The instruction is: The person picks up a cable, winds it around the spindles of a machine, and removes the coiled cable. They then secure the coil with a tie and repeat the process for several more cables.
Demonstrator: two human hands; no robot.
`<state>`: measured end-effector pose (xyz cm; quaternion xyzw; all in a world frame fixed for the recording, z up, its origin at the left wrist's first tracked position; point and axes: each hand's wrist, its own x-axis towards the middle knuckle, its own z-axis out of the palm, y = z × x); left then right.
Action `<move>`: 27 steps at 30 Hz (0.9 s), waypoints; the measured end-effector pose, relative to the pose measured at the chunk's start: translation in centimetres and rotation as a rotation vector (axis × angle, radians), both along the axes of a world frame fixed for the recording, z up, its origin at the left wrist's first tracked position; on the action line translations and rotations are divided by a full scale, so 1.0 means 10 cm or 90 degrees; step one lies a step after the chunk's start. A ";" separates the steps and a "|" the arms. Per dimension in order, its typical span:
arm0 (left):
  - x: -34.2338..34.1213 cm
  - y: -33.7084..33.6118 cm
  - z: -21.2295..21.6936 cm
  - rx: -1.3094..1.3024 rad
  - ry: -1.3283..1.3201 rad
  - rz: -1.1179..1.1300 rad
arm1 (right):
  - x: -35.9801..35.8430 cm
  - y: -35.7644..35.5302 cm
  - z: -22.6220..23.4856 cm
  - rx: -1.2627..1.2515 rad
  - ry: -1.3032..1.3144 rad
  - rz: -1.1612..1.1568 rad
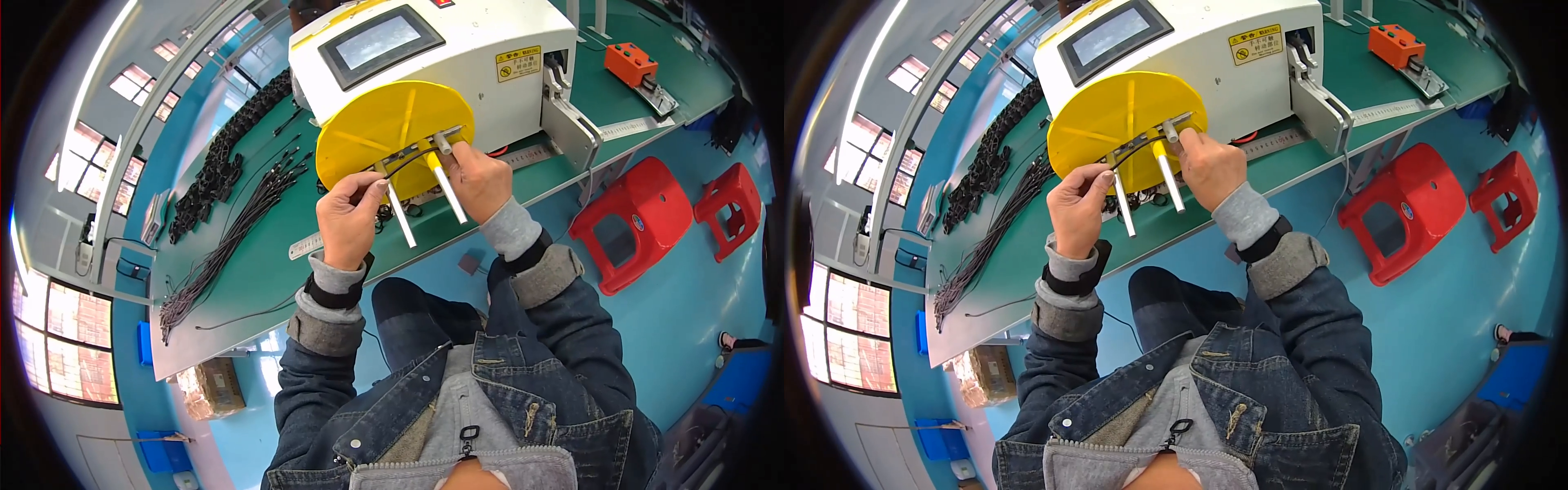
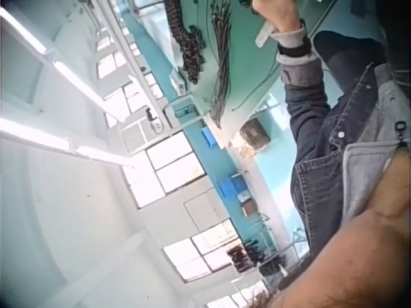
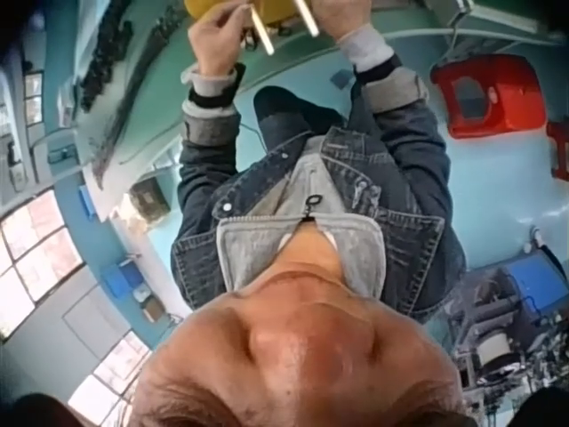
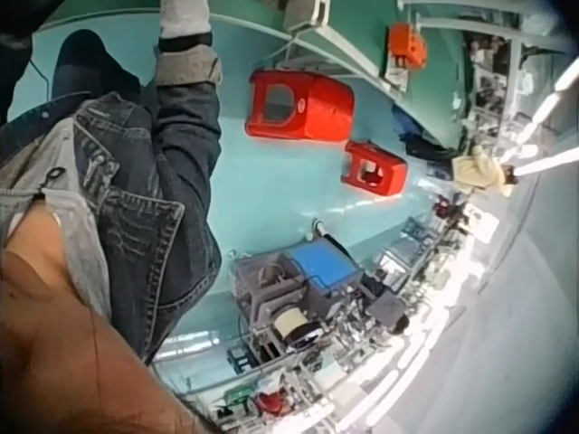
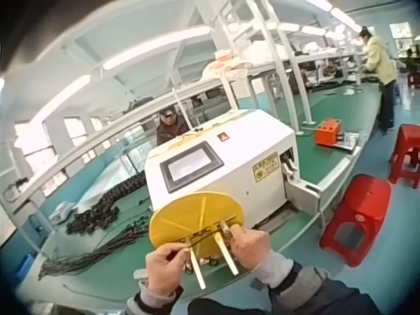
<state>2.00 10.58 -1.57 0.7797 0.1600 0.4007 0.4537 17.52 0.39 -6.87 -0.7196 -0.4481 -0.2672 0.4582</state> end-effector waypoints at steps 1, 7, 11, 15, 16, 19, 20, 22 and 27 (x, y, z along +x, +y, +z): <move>0.00 0.00 0.00 -0.007 0.002 0.003 | -0.01 0.00 -0.01 0.001 0.018 -0.003; -0.03 0.01 -0.07 -0.039 -0.018 0.019 | 0.09 -0.39 -0.39 0.089 0.127 -0.025; -0.11 0.03 -0.12 0.030 -0.007 0.053 | 0.12 -0.73 -0.70 0.007 0.235 -0.004; -0.21 -0.01 0.00 0.226 -0.036 0.124 | 0.05 -0.90 -0.82 -0.036 0.290 0.034; -0.24 -0.03 0.01 0.226 -0.037 0.129 | 0.03 -0.92 -0.83 -0.037 0.288 0.039; -0.31 -0.08 0.03 0.296 -0.013 0.102 | -0.04 -0.98 -0.81 -0.060 0.344 0.077; -0.33 -0.10 0.02 0.296 -0.016 0.108 | -0.07 -0.98 -0.80 -0.062 0.341 0.081; -0.36 -0.14 0.00 0.302 -0.013 0.114 | -0.13 -0.98 -0.78 -0.080 0.346 0.109; -0.39 -0.24 -0.07 0.282 -0.022 0.112 | -0.23 -1.00 -0.85 -0.102 0.338 0.140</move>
